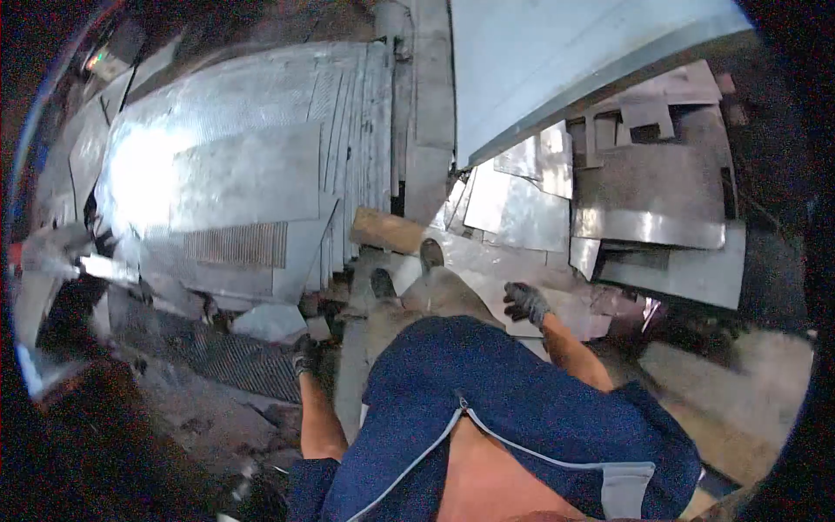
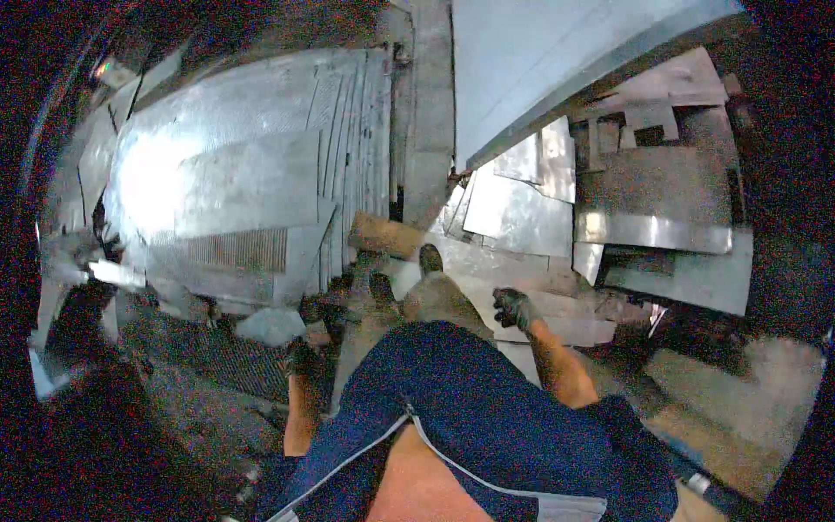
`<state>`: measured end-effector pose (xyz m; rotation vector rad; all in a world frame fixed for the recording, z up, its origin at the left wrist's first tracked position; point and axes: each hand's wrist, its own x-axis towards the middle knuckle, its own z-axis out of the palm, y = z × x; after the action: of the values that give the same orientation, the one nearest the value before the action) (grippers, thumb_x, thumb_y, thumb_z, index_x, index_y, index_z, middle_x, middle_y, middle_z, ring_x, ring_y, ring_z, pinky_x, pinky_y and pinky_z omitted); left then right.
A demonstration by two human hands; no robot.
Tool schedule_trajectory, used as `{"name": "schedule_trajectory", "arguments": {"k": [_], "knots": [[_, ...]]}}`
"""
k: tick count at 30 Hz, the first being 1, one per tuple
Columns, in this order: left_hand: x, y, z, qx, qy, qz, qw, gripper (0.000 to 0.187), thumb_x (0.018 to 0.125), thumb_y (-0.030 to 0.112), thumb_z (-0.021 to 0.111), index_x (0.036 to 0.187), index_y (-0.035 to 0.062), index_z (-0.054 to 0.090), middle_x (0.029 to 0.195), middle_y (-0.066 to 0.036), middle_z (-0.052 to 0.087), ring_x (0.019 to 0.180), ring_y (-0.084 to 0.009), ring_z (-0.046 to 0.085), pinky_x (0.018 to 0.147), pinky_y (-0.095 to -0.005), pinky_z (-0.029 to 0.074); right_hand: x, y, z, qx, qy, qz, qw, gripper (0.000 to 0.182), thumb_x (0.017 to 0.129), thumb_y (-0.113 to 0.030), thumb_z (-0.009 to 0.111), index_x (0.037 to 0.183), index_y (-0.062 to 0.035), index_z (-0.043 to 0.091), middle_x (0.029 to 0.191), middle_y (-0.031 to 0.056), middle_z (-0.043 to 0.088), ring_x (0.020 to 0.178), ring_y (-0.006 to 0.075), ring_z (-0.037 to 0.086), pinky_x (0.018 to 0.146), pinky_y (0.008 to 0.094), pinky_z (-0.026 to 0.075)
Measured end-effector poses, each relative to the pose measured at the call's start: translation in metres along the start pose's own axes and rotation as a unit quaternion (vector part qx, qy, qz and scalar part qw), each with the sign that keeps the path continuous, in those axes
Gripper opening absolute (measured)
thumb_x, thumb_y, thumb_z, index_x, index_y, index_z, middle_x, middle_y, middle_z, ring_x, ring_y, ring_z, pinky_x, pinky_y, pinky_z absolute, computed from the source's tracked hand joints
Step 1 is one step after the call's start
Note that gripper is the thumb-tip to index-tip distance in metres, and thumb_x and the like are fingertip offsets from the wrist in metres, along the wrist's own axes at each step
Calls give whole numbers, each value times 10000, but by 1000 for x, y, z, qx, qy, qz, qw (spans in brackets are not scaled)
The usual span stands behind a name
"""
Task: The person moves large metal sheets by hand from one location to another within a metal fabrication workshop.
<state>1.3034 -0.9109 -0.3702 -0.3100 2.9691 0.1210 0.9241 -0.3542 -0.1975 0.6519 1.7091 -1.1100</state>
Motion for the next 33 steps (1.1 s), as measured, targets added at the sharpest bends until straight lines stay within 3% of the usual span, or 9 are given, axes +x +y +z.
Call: {"name": "schedule_trajectory", "arguments": {"k": [2,9,12,14,15,18,22,27,33], "knots": [[40,-42,-19,-103,-176,-65,977,249,842,262,680,1015,83,696,1007,-148,683,912,-285,660,772,-451,517,-25,23,12,39,9,-20,999,516,936,-455,643,1302,-102,557,1081,126,667,763,246,670,611,381,565],[173,-82,-6,-123,-106,6,987,460,847,198,684,1286,95,599,1052,-124,716,857,-260,692,724,-433,564,-56,101,22,192,121,48,973,646,886,-527,670,1367,-128,505,1118,165,662,670,296,680,517,445,563],[250,-49,-6,-621,-257,-265,692,311,948,220,605,1238,107,603,929,-52,678,699,-224,624,508,-343,478,-74,124,25,249,152,45,955,661,898,-526,659,1380,-111,478,1098,171,659,671,311,683,515,455,564],[271,-7,-23,-693,-198,-288,630,359,957,354,588,1220,112,615,1004,-89,688,731,-242,656,525,-363,464,-60,158,26,268,162,52,948,661,877,-581,662,1304,-107,493,1031,148,651,666,302,673,519,458,556],[278,19,-31,-620,-182,-187,740,406,945,396,600,1226,103,614,1073,-116,693,770,-246,673,565,-381,484,-49,176,26,274,155,40,948,639,895,-570,641,1310,-105,496,1035,150,648,665,292,656,528,446,548],[295,112,-91,-645,-217,-308,665,416,949,351,613,1286,106,599,1103,-107,698,861,-269,684,609,-384,508,-65,189,29,314,146,32,938,666,904,-581,619,1357,-107,502,1091,155,649,690,262,638,581,418,542],[283,165,-112,-661,-261,-268,650,439,929,346,656,1298,116,599,1124,-108,694,892,-289,683,625,-395,513,-51,218,16,307,128,59,941,714,898,-641,581,1362,-105,494,1196,177,645,815,322,690,659,454,569],[248,161,-66,-539,-270,-17,797,482,923,355,676,1331,119,578,1176,-132,672,957,-339,672,692,-459,537,-34,244,-28,338,107,81,931,787,872,-663,596,1414,-112,449,1267,215,622,900,363,693,688,490,575],[229,160,-17,-697,-348,-284,559,535,942,351,645,1396,95,525,1255,-198,621,1029,-387,641,816,-531,560,-8,248,-132,304,114,54,944,699,908,-642,554,1287,-56,547,1091,154,682,700,280,692,547,410,558]]}}
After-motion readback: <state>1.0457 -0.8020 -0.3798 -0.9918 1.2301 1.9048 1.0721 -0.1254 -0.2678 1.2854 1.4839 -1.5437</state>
